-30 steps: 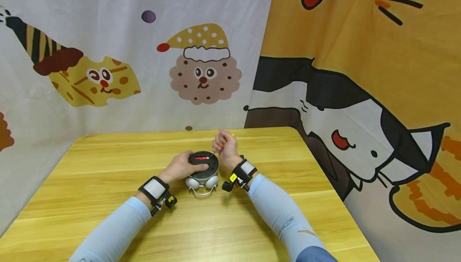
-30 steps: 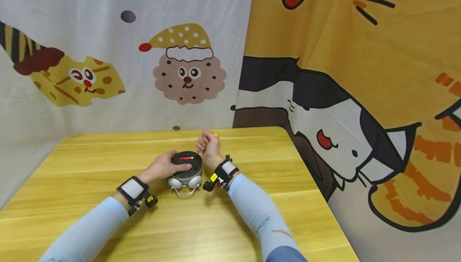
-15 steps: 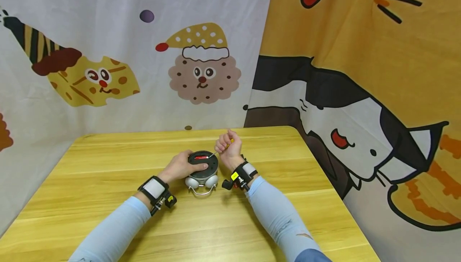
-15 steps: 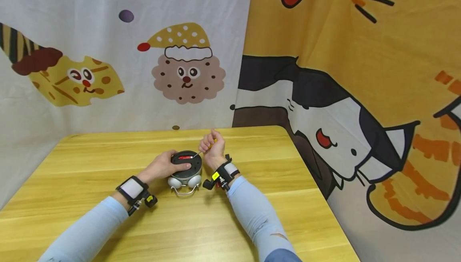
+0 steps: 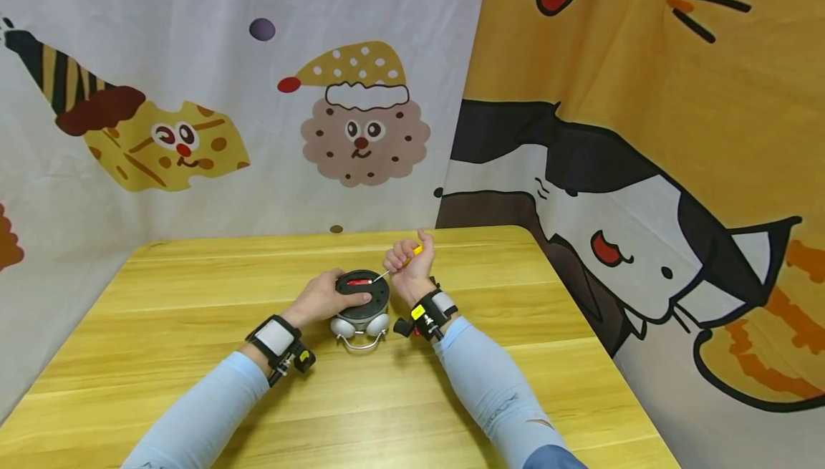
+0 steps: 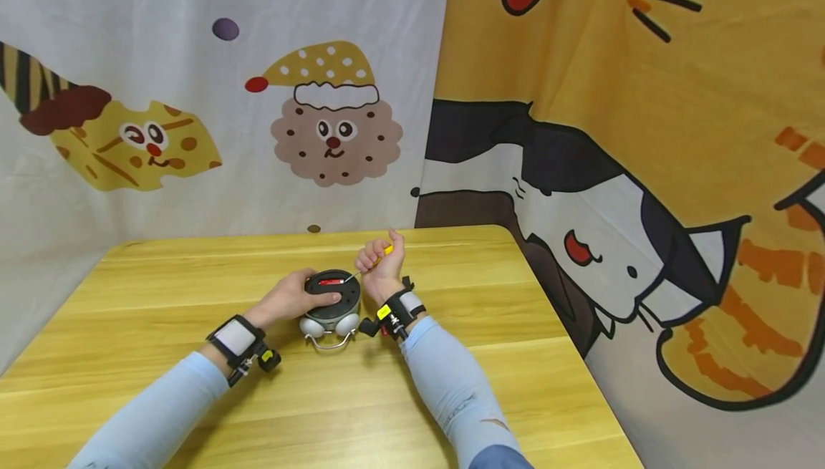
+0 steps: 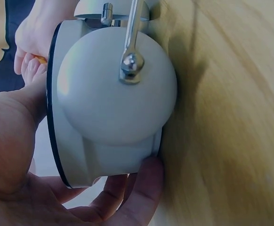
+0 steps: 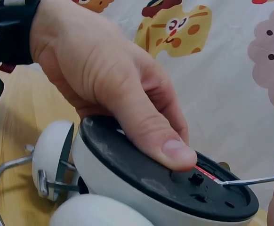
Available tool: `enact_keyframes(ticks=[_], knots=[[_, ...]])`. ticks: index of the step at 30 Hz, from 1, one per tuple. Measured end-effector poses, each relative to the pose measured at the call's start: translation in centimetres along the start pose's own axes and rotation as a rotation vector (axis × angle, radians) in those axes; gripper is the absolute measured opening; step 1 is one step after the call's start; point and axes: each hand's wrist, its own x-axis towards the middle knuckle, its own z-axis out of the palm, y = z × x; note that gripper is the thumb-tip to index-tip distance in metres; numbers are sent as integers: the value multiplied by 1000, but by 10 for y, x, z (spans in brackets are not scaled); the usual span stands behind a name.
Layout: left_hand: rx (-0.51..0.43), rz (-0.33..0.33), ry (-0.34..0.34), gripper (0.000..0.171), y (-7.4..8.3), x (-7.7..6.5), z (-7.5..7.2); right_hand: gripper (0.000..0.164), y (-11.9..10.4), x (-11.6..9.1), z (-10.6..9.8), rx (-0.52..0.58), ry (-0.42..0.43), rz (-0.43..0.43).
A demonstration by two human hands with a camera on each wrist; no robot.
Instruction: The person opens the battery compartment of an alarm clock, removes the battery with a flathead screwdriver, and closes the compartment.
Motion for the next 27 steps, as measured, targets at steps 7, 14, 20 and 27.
enact_keyframes(ticks=[7,14,20,27], knots=[[17,-3,10,85,-1,0,-2,63,7,-1,11,15,-33,26],[8,-3,-11,88,0,0,0,57,4,2,15,-74,-31,-11],[16,0,-5,92,-1,0,-2,51,-5,3,21,-168,-31,-35],[-3,6,-8,89,1,0,-1,61,-17,1,23,-143,-63,3]])
